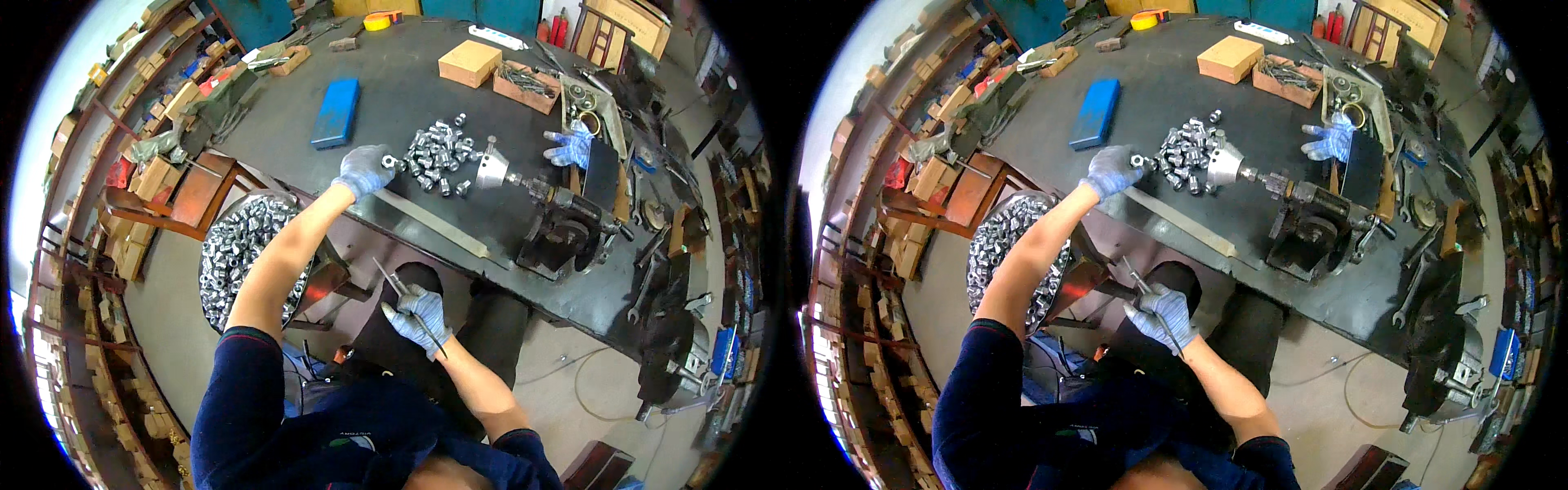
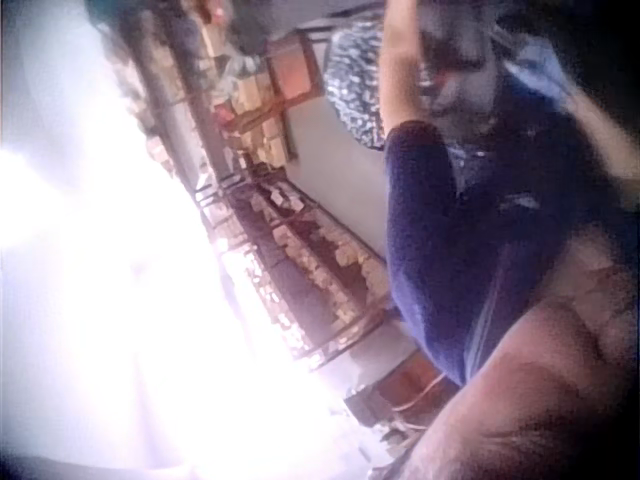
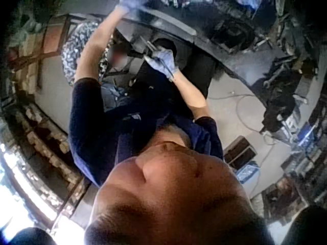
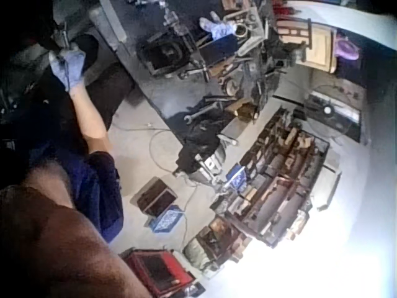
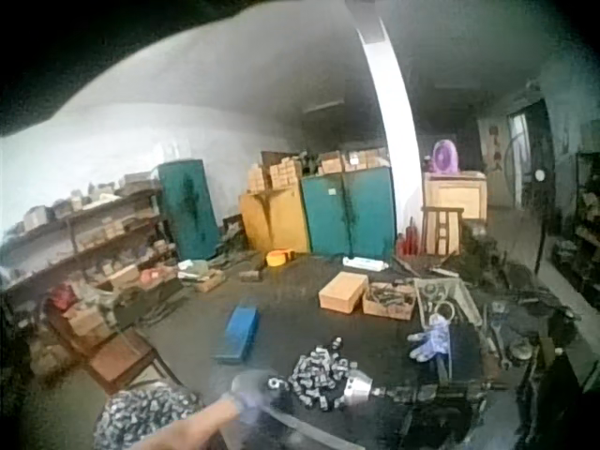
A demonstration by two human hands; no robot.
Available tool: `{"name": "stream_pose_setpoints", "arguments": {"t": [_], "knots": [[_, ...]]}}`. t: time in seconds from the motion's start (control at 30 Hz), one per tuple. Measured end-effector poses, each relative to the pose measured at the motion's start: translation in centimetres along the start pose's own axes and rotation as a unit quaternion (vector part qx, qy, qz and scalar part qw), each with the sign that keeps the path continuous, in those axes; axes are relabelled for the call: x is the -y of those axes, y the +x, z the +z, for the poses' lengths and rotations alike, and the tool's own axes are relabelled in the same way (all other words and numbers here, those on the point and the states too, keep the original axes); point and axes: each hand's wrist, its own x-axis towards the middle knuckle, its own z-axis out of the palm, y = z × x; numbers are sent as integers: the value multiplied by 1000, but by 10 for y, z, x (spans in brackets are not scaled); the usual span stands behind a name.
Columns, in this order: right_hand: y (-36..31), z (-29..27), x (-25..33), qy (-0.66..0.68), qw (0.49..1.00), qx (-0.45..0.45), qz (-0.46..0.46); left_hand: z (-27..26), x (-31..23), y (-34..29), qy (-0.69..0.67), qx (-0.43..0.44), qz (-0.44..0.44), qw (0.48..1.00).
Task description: The person picks up metal components from a bin and inserts a handheld gauge into them before placing them in a pile on a workbench; the person then walks over to a large industrial fan and rotates it.
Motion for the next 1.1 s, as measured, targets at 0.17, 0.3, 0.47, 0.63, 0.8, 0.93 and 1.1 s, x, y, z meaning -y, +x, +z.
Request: {"name": "stream_pose_setpoints", "arguments": {"t": [0.17, 0.3, 0.47, 0.63, 0.8, 0.93, 1.1], "knots": [[-8, 12, -8, 173, 972, 37, 154, 18, 10, 49, 40, -11, -27, 999], [-3, 6, -2, 35, 995, 39, 81, 19, -1, 54, -53, 28, -22, 998], [3, 1, 2, -8, 998, 24, 66, -3, 20, 37, -124, 17, 19, 992], [-1, 4, -1, 32, 995, -28, 93, -57, 79, -26, -142, 49, 88, 985], [-4, 9, -6, 35, 993, -16, 115, -98, 141, -108, 27, 167, -82, 982], [0, 13, 2, 18, 997, 4, 79, -65, 210, -149, 101, 150, -33, 983], [-11, 22, -9, 112, 973, 7, 204, -40, 161, -144, 192, 94, -2, 977]]}}
